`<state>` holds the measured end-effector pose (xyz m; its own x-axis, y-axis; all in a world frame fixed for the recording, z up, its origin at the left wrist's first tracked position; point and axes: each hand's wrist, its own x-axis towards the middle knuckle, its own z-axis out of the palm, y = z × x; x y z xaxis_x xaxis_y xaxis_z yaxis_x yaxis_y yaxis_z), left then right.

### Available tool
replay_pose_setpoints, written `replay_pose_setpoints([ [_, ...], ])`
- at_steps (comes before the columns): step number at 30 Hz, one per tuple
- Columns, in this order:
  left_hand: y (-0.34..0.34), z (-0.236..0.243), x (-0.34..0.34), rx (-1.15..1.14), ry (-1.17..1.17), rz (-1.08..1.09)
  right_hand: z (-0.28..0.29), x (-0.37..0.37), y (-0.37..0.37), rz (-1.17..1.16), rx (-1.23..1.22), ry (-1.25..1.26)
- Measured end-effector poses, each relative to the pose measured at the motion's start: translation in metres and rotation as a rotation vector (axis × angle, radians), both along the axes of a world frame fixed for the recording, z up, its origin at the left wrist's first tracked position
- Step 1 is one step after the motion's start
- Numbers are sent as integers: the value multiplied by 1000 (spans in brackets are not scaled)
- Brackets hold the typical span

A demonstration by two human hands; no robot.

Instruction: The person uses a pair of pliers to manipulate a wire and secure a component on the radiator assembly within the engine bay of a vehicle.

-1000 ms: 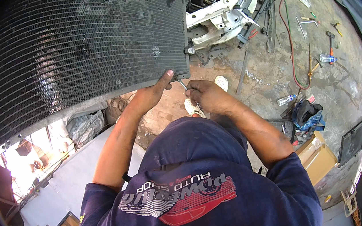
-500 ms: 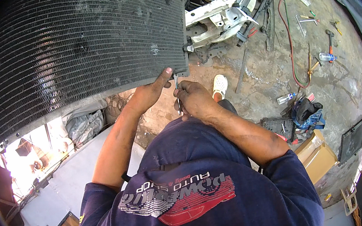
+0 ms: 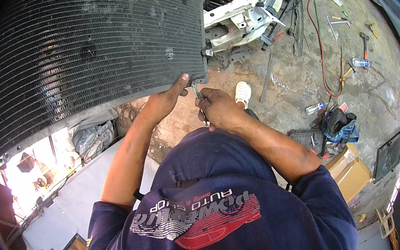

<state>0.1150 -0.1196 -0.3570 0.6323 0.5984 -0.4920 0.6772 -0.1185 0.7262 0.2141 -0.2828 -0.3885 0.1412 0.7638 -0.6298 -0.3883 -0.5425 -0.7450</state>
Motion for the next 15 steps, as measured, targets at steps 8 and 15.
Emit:
replay_pose_setpoints([
  [8, -1, 4, 1, 0, 3, -12, -66, 6, -8, 82, 270, -560],
  [15, -1, 3, 1, -14, -4, -38, -71, 44, -10, 88, 463, -611],
])
